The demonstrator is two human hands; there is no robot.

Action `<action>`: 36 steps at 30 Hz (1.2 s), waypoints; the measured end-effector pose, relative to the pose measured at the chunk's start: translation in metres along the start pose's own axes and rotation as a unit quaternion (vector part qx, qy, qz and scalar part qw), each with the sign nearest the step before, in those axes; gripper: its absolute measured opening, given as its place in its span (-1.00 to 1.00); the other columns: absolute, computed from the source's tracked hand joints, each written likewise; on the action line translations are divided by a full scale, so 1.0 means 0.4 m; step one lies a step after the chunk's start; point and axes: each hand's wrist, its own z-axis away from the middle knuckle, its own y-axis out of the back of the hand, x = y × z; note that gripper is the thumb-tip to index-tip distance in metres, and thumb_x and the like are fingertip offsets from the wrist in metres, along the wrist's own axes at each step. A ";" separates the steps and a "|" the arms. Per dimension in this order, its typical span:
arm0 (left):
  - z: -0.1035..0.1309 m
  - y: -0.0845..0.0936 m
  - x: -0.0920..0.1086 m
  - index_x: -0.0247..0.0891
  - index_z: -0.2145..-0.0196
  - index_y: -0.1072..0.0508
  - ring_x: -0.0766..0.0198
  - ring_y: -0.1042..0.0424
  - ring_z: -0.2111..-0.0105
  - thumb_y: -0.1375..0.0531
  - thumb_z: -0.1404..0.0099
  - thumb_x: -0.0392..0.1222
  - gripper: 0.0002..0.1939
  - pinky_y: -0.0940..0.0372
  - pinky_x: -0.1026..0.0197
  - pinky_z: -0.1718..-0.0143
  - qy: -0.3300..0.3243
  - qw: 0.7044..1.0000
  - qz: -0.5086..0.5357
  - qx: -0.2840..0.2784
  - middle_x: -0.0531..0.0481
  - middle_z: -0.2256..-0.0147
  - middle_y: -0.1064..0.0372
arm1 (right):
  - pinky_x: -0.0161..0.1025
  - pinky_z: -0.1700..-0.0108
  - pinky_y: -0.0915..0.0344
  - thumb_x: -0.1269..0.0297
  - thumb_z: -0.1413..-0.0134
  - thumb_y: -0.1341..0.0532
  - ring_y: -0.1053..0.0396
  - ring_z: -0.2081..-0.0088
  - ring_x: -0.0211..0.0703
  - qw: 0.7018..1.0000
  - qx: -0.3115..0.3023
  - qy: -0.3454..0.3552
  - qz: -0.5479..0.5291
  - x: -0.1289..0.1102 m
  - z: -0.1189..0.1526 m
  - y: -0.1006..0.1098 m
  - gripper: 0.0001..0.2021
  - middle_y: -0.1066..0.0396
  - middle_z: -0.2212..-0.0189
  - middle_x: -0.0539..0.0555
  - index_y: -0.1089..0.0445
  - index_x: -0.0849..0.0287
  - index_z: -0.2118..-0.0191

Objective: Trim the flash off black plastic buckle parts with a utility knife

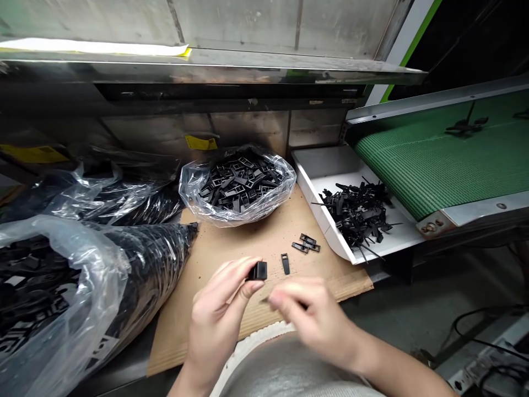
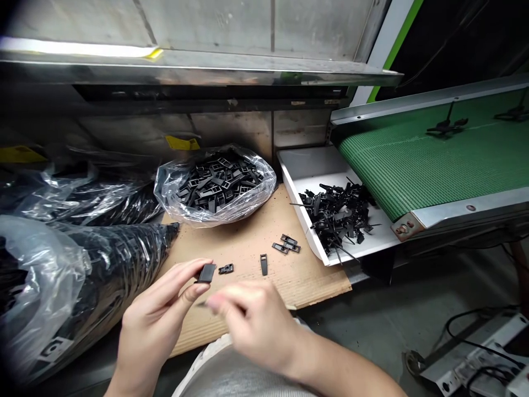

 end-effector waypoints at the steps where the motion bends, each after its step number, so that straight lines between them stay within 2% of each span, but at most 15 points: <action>1: -0.002 -0.001 0.000 -0.10 0.21 -0.45 0.32 -0.36 0.23 -0.18 -0.15 -0.31 -0.77 -0.24 0.35 0.18 0.012 1.000 0.007 0.001 0.08 0.24 -0.43 | -0.41 0.52 -0.08 0.34 -0.15 -0.02 -0.15 0.59 -0.37 0.999 0.015 -0.021 -0.028 -0.002 -0.001 0.005 -0.75 -0.19 0.65 -0.07 -0.28 0.21 0.53; 3: -0.006 -0.004 0.000 -0.09 0.24 -0.47 0.30 -0.36 0.23 -0.19 -0.14 -0.29 -0.79 -0.24 0.33 0.17 0.035 0.999 0.028 -0.007 0.07 0.25 -0.43 | -0.41 0.55 -0.06 0.27 -0.16 -0.03 -0.10 0.61 -0.39 0.994 0.033 -0.071 -0.073 -0.001 -0.009 0.015 -0.75 -0.15 0.65 -0.09 -0.26 0.22 0.51; 6: -0.011 -0.004 -0.004 -0.08 0.26 -0.50 0.27 -0.34 0.22 -0.20 -0.13 -0.25 -0.80 -0.25 0.30 0.18 0.040 0.996 0.067 -0.033 0.03 0.26 -0.40 | -0.41 0.54 -0.05 0.18 -0.04 -0.16 -0.07 0.56 -0.38 0.989 0.006 -0.120 -0.091 0.010 -0.034 0.020 -0.77 -0.10 0.60 -0.10 -0.21 0.21 0.50; 8: -0.014 -0.002 -0.009 -0.07 0.28 -0.52 0.28 -0.32 0.29 -0.24 -0.08 -0.21 -0.81 -0.25 0.31 0.26 0.039 0.995 0.082 -0.040 0.02 0.35 -0.34 | -0.41 0.52 -0.06 0.18 0.01 -0.20 -0.06 0.53 -0.38 0.988 0.010 -0.128 -0.091 0.021 -0.050 0.017 -0.76 -0.08 0.59 -0.11 -0.18 0.20 0.51; 10: -0.014 0.000 -0.013 -0.08 0.32 -0.54 0.33 -0.28 0.44 -0.27 -0.03 -0.16 -0.81 -0.24 0.33 0.39 0.084 0.992 0.088 -0.044 0.05 0.47 -0.28 | -0.41 0.51 -0.07 0.20 -0.05 -0.15 -0.07 0.54 -0.38 0.988 0.029 -0.121 -0.088 0.031 -0.056 0.017 -0.77 -0.08 0.59 -0.11 -0.18 0.20 0.51; 13: -0.011 -0.004 -0.006 -0.14 0.28 -0.52 0.36 -0.27 0.55 -0.25 -0.05 -0.06 -0.75 -0.23 0.31 0.45 0.190 0.969 0.149 -0.051 0.06 0.52 -0.33 | -0.39 0.48 -0.12 0.26 -0.17 -0.02 -0.14 0.54 -0.36 0.995 0.034 -0.081 -0.051 0.038 -0.044 0.019 -0.80 -0.20 0.55 -0.06 -0.28 0.20 0.42; 16: -0.010 -0.016 0.011 -0.21 0.33 -0.42 0.31 -0.34 0.52 -0.16 -0.11 0.06 -0.71 -0.26 0.26 0.43 0.219 0.932 0.282 -0.058 0.00 0.43 -0.42 | -0.34 0.39 -0.20 0.36 -0.18 0.00 -0.27 0.45 -0.28 0.996 0.063 -0.011 0.055 0.041 -0.019 0.017 -0.79 -0.31 0.50 0.01 -0.36 0.20 0.34; 18: -0.011 -0.022 0.022 -0.19 0.33 -0.35 0.32 -0.35 0.54 -0.15 -0.15 0.00 -0.78 -0.26 0.29 0.50 0.233 0.919 0.314 -0.049 0.03 0.45 -0.42 | -0.31 0.36 -0.22 0.41 -0.16 -0.02 -0.32 0.42 -0.24 0.987 0.098 0.035 0.120 0.040 -0.004 0.014 -0.82 -0.37 0.47 0.04 -0.37 0.21 0.27; 20: -0.013 -0.023 0.029 -0.14 0.24 -0.35 0.32 -0.38 0.50 -0.21 -0.11 -0.14 -0.77 -0.28 0.31 0.47 0.244 0.932 0.267 -0.032 0.07 0.45 -0.43 | -0.31 0.37 -0.24 0.45 -0.14 -0.05 -0.34 0.43 -0.23 0.975 0.124 0.083 0.165 0.037 0.006 0.011 -0.83 -0.41 0.45 0.07 -0.37 0.24 0.22; 22: -0.012 -0.020 0.034 -0.14 0.23 -0.42 0.27 -0.40 0.36 -0.26 -0.04 -0.20 -0.73 -0.30 0.28 0.32 0.219 0.959 0.176 -0.015 0.05 0.37 -0.45 | -0.29 0.38 -0.26 0.47 -0.13 -0.07 -0.36 0.43 -0.21 0.961 0.140 0.128 0.200 0.032 0.012 0.010 -0.85 -0.44 0.43 0.11 -0.38 0.27 0.25; 25: -0.005 -0.015 0.042 -0.16 0.40 -0.53 0.20 -0.38 0.24 -0.26 -0.04 -0.18 -0.88 -0.27 0.23 0.17 0.155 0.985 0.075 0.016 0.03 0.29 -0.44 | -0.28 0.38 -0.27 0.50 -0.11 -0.08 -0.36 0.44 -0.21 0.943 0.151 0.170 0.241 0.025 0.015 0.013 -0.85 -0.44 0.45 0.13 -0.39 0.30 0.30; 29: 0.006 -0.014 0.052 -0.10 0.36 -0.53 0.24 -0.39 0.27 -0.24 -0.07 -0.21 -0.87 -0.30 0.28 0.24 0.113 0.992 0.057 0.023 0.07 0.31 -0.44 | -0.26 0.39 -0.27 0.49 -0.10 -0.09 -0.35 0.42 -0.19 0.932 0.141 0.190 0.274 0.021 0.014 0.016 -0.86 -0.44 0.46 0.14 -0.40 0.32 0.27; 36: 0.012 -0.001 0.050 0.03 0.30 -0.50 0.39 -0.39 0.26 -0.21 -0.12 -0.29 -0.79 -0.27 0.44 0.22 0.093 0.993 0.067 -0.019 0.20 0.29 -0.44 | -0.25 0.38 -0.26 0.49 -0.08 -0.11 -0.34 0.40 -0.18 0.931 0.125 0.194 0.282 0.027 0.011 0.018 -0.85 -0.44 0.45 0.13 -0.40 0.30 0.24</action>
